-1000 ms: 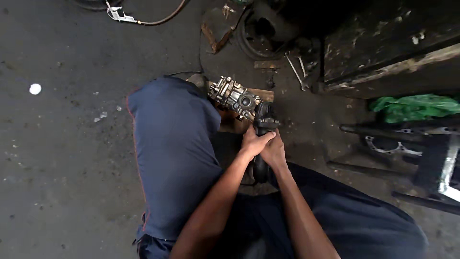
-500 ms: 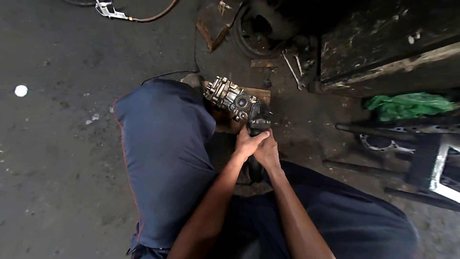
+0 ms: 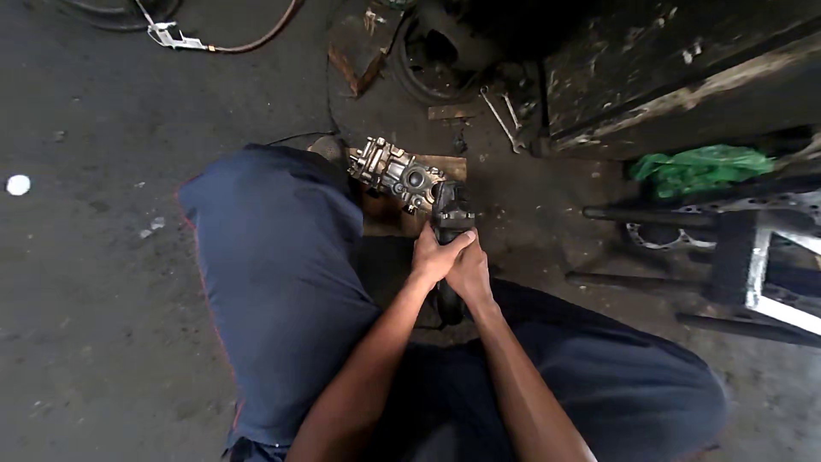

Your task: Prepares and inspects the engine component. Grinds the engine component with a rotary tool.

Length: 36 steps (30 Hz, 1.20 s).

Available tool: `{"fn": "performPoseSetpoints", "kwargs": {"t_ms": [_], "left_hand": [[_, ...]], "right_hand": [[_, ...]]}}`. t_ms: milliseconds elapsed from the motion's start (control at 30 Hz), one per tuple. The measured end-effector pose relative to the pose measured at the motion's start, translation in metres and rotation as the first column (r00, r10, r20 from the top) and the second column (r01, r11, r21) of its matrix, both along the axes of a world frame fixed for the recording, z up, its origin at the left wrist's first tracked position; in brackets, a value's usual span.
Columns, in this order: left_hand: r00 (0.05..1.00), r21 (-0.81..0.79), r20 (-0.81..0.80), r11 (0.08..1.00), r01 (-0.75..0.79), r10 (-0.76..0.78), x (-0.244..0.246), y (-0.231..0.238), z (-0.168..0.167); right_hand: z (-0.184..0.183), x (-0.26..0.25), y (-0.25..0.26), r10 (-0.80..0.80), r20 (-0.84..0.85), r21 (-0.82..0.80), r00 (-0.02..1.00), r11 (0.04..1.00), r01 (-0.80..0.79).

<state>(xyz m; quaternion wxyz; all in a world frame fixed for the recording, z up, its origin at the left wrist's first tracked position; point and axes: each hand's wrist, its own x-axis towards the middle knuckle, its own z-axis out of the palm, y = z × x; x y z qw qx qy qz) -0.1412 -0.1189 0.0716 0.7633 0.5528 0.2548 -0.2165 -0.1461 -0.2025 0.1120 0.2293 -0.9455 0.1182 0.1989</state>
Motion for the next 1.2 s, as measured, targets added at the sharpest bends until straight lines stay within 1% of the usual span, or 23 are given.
{"fn": "performPoseSetpoints", "kwargs": {"t_ms": [200, 400, 500, 667, 867, 1000, 1200], "left_hand": [[1.0, 0.01, 0.017, 1.0, -0.009, 0.009, -0.007, -0.006, 0.009], [0.998, 0.099, 0.011, 0.993, 0.059, -0.061, -0.011, -0.005, 0.029], [0.996, 0.119, 0.007, 0.989, 0.082, -0.084, -0.013, -0.005, 0.036], [0.994, 0.138, 0.01, 0.984, 0.109, -0.112, -0.013, -0.005, 0.038], [0.988, 0.183, 0.031, 0.972, 0.145, -0.153, -0.012, -0.007, 0.039], [0.981, 0.226, 0.043, 0.958, 0.175, -0.189, -0.01, -0.007, 0.042], [0.982, 0.249, 0.032, 0.953, 0.172, -0.185, -0.009, -0.01, 0.035]], "right_hand": [[0.008, -0.009, -0.006, 0.028, 0.07, -0.004, 0.997, 1.0, -0.028], [0.015, -0.017, -0.015, 0.061, 0.149, 0.042, 0.987, 0.997, -0.068], [0.019, -0.019, -0.015, 0.05, 0.136, 0.039, 0.989, 0.998, -0.055], [0.017, -0.02, -0.017, 0.037, 0.154, 0.053, 0.987, 0.998, -0.046], [0.01, -0.022, -0.02, -0.001, 0.215, 0.119, 0.977, 0.993, -0.025], [0.01, -0.022, -0.022, -0.042, 0.227, 0.187, 0.973, 0.982, -0.002], [0.003, -0.02, -0.022, -0.072, 0.234, 0.22, 0.97, 0.975, 0.019]]}}
